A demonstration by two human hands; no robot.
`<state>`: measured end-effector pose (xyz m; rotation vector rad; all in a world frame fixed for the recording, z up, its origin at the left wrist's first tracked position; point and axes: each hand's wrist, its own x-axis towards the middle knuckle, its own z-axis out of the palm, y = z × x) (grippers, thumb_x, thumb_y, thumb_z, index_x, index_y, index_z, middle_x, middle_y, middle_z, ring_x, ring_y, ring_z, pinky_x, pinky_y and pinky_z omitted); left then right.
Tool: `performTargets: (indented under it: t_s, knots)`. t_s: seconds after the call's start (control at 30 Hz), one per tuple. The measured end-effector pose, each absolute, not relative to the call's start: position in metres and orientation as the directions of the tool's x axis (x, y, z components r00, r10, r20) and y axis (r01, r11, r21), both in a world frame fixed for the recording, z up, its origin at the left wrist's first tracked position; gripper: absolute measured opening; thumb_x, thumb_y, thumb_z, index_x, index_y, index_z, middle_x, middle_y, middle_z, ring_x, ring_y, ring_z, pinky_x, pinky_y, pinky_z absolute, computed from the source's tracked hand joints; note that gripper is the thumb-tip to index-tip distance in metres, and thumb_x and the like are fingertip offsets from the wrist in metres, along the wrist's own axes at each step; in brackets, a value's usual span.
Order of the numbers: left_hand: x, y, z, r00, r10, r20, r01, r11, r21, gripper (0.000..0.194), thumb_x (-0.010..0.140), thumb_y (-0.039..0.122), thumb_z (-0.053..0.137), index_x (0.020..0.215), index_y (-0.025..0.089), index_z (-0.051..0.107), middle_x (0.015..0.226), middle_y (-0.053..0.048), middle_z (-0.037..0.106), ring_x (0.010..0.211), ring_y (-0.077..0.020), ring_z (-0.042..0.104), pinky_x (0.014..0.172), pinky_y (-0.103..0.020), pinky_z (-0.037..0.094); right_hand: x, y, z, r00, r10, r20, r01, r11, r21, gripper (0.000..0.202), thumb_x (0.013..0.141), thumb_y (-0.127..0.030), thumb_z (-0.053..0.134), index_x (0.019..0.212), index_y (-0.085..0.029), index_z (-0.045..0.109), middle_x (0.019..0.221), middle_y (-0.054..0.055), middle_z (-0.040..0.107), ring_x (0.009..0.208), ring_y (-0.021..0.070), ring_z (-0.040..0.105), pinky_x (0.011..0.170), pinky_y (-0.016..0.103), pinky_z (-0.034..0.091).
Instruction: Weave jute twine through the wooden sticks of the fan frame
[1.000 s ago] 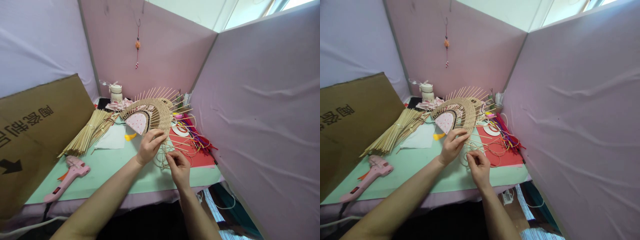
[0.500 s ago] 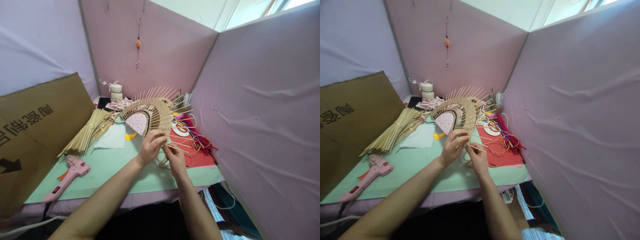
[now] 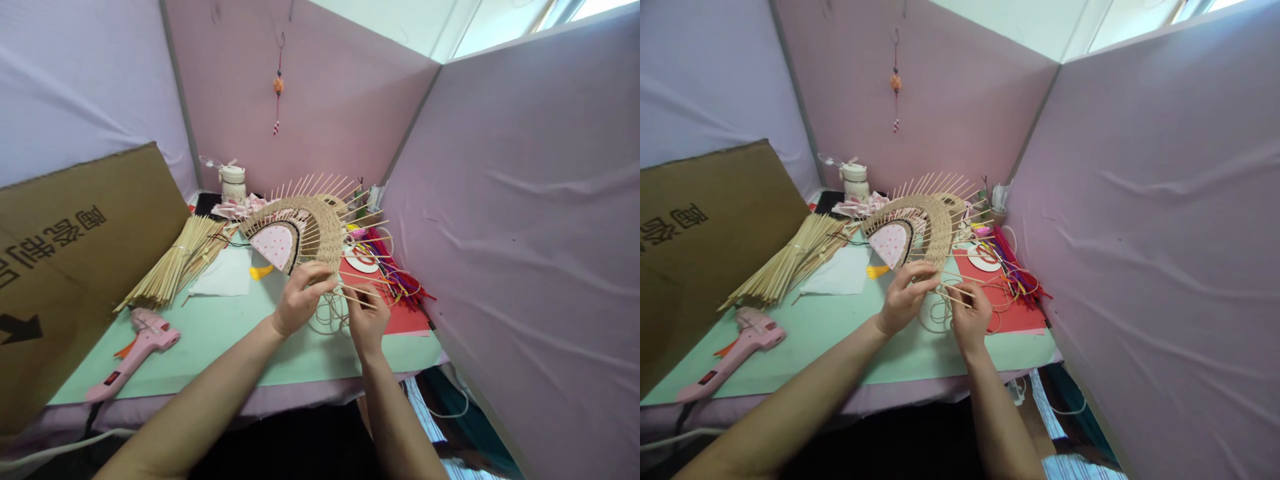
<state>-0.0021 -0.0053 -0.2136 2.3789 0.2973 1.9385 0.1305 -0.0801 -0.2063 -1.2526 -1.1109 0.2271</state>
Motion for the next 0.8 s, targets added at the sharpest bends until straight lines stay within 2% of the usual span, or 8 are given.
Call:
performTargets:
  t_s: [0.1, 0.2, 0.33, 0.47, 0.57, 0.67, 0.73, 0.8]
  knots:
    - [-0.002, -0.005, -0.216, 0.184, 0.173, 0.968, 0.106, -0.982, 0.155, 0.042, 0.083, -0.002, 0.054, 0.114, 0.026, 0.055, 0.115, -0.006, 0.059, 0.114, -0.0186, 0.056, 0.097, -0.046, 0.051, 0.132, -0.080, -0.208, 0.452, 0.588, 0.671, 0.556, 0.403, -0.727, 0.019, 0.082, -0.035, 0.066, 0.074, -0.018, 0.064, 0.065, 0.000, 0.059, 0.059, 0.0122, 0.052, 0.058, 0.025, 0.041]
    - [-0.003, -0.004, -0.218, 0.240, 0.120, 0.963, 0.110, -0.989, 0.096, 0.039, 0.083, 0.001, 0.057, 0.114, 0.026, 0.055, 0.116, -0.006, 0.059, 0.115, -0.0187, 0.056, 0.099, -0.048, 0.049, 0.134, -0.078, -0.210, 0.412, 0.544, 0.731, 0.618, 0.422, -0.663, 0.014, 0.084, -0.030, 0.066, 0.076, -0.018, 0.064, 0.066, 0.000, 0.059, 0.061, 0.0125, 0.053, 0.060, 0.026, 0.042]
    - [-0.004, -0.003, -0.222, 0.303, 0.070, 0.950, 0.135, -0.990, 0.030, 0.034, 0.085, 0.006, 0.058, 0.112, 0.027, 0.058, 0.115, -0.005, 0.060, 0.117, -0.0189, 0.056, 0.102, -0.050, 0.047, 0.136, -0.077, -0.211, 0.412, 0.535, 0.737, 0.642, 0.403, -0.652, 0.014, 0.084, -0.031, 0.065, 0.077, -0.019, 0.064, 0.068, 0.001, 0.061, 0.062, 0.0135, 0.055, 0.061, 0.027, 0.043]
    - [-0.004, -0.003, -0.223, 0.303, 0.075, 0.950, 0.164, -0.986, 0.025, 0.032, 0.087, 0.008, 0.057, 0.111, 0.028, 0.059, 0.113, -0.005, 0.061, 0.115, -0.0180, 0.057, 0.101, -0.049, 0.047, 0.137, -0.079, -0.207, 0.416, 0.571, 0.708, 0.627, 0.384, -0.678, 0.016, 0.083, -0.033, 0.066, 0.075, -0.019, 0.064, 0.067, 0.001, 0.061, 0.061, 0.0135, 0.054, 0.060, 0.027, 0.042]
    - [-0.003, -0.005, -0.221, 0.298, 0.084, 0.951, 0.164, -0.986, 0.035, 0.030, 0.087, 0.007, 0.054, 0.110, 0.026, 0.059, 0.109, -0.005, 0.063, 0.111, -0.0168, 0.058, 0.100, -0.047, 0.048, 0.140, -0.084, -0.201, 0.436, 0.680, 0.590, 0.503, 0.360, -0.786, 0.018, 0.081, -0.035, 0.067, 0.074, -0.019, 0.064, 0.065, -0.001, 0.058, 0.058, 0.0119, 0.050, 0.057, 0.026, 0.040]
    - [-0.002, -0.006, -0.220, 0.289, 0.091, 0.953, 0.167, -0.985, 0.044, 0.031, 0.087, 0.004, 0.053, 0.110, 0.024, 0.060, 0.105, -0.005, 0.062, 0.108, -0.0164, 0.057, 0.100, -0.046, 0.048, 0.147, -0.093, -0.197, 0.424, 0.822, 0.379, 0.225, 0.310, -0.924, 0.020, 0.079, -0.037, 0.069, 0.075, -0.018, 0.063, 0.063, -0.003, 0.054, 0.056, 0.0100, 0.045, 0.053, 0.023, 0.036]
    - [-0.002, -0.006, -0.221, 0.292, 0.091, 0.952, 0.168, -0.985, 0.043, 0.032, 0.086, 0.004, 0.053, 0.110, 0.024, 0.060, 0.105, -0.005, 0.062, 0.108, -0.0166, 0.057, 0.100, -0.046, 0.048, 0.151, -0.098, -0.196, 0.381, 0.885, 0.269, 0.060, 0.267, -0.962, 0.021, 0.079, -0.038, 0.070, 0.077, -0.018, 0.063, 0.063, -0.003, 0.051, 0.056, 0.0090, 0.043, 0.052, 0.022, 0.035]
    - [-0.001, -0.006, -0.222, 0.298, 0.092, 0.950, 0.170, -0.985, 0.043, 0.032, 0.087, 0.004, 0.051, 0.110, 0.024, 0.060, 0.105, -0.005, 0.062, 0.108, -0.0163, 0.057, 0.100, -0.046, 0.048, 0.155, -0.103, -0.194, 0.334, 0.919, 0.207, -0.033, 0.231, -0.972, 0.021, 0.079, -0.038, 0.069, 0.079, -0.018, 0.064, 0.063, -0.003, 0.050, 0.055, 0.0082, 0.041, 0.051, 0.021, 0.033]
